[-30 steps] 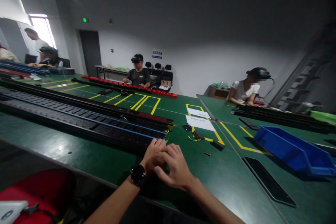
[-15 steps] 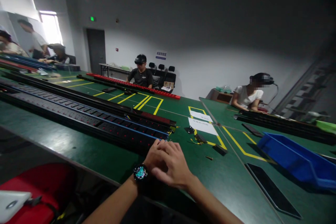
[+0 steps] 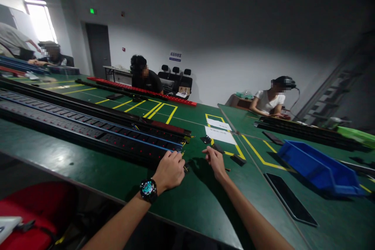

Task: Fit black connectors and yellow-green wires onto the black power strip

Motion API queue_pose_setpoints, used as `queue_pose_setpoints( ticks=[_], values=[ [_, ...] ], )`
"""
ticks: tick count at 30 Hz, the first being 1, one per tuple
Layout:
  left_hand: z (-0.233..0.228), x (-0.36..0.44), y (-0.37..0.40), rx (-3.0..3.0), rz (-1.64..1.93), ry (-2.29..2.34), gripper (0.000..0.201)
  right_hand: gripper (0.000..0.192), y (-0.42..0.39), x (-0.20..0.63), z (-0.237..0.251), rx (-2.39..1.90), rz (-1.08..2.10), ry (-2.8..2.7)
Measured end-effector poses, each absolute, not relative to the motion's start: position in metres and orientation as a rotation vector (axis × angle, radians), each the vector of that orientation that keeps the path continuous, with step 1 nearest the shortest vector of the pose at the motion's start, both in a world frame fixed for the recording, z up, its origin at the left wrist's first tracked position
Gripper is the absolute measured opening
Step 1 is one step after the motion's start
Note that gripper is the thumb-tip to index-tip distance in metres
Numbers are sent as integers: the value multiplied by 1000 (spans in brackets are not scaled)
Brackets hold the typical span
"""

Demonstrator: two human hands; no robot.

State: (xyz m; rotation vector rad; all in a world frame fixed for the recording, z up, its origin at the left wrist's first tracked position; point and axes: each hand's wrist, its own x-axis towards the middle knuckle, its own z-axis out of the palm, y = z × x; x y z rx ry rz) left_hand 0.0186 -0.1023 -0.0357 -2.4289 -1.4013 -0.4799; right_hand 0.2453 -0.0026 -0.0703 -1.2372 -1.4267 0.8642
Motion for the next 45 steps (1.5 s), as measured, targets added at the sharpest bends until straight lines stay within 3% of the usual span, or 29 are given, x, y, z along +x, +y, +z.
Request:
queue_pose_setpoints(
  ticks=[14, 33, 45],
  values=[
    [-33, 19, -103, -2404, -518, -1451, 15, 62, 0, 242, -70, -1226, 1017, -1346],
    [-28, 19, -106, -2306, -561, -1585, 20, 59, 2, 240, -73, -1212, 972, -1490],
    [-32, 17, -103, -2317, -567, -1560, 16, 26, -27, 224, -59, -869, 1018, -1995]
  ],
)
